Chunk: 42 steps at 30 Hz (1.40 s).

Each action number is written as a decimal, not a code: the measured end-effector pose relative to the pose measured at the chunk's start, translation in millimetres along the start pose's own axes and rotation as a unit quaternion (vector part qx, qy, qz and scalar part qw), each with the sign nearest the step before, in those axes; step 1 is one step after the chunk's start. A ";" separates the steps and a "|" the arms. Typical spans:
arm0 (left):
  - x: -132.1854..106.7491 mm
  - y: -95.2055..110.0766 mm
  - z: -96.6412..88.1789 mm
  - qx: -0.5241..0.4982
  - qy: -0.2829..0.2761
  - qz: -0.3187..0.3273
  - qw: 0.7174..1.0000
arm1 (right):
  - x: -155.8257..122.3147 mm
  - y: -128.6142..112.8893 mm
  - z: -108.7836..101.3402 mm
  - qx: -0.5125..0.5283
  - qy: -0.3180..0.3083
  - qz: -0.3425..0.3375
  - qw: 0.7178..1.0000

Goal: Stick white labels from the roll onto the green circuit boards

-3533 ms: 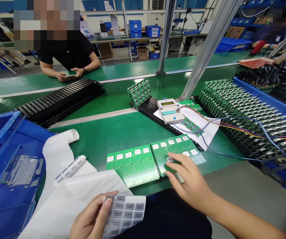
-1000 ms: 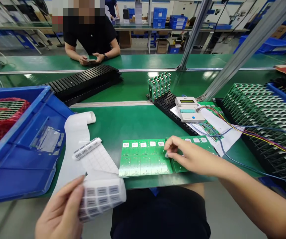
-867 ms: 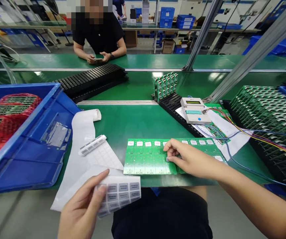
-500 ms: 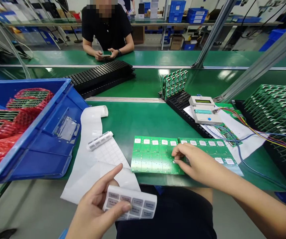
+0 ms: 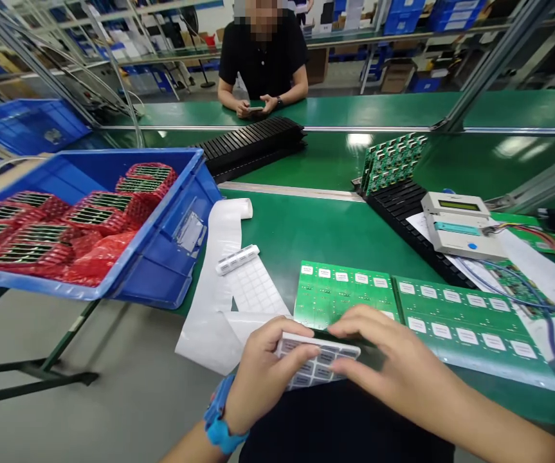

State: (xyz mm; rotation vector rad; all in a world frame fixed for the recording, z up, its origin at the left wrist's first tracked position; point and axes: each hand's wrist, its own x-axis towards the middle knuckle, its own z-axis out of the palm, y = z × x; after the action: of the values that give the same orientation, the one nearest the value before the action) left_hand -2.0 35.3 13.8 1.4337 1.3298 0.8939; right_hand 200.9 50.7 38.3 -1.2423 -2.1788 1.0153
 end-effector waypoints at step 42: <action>-2.0 -16.9 1.1 0.055 -0.073 0.046 0.995 | 16.2 33.0 -42.8 -0.226 0.013 0.087 0.970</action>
State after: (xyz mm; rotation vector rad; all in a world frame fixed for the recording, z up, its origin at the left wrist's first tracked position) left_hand -6.1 32.4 -2.5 1.6247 1.2279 0.7683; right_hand 239.4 92.0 40.3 -1.6586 -2.3932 0.5687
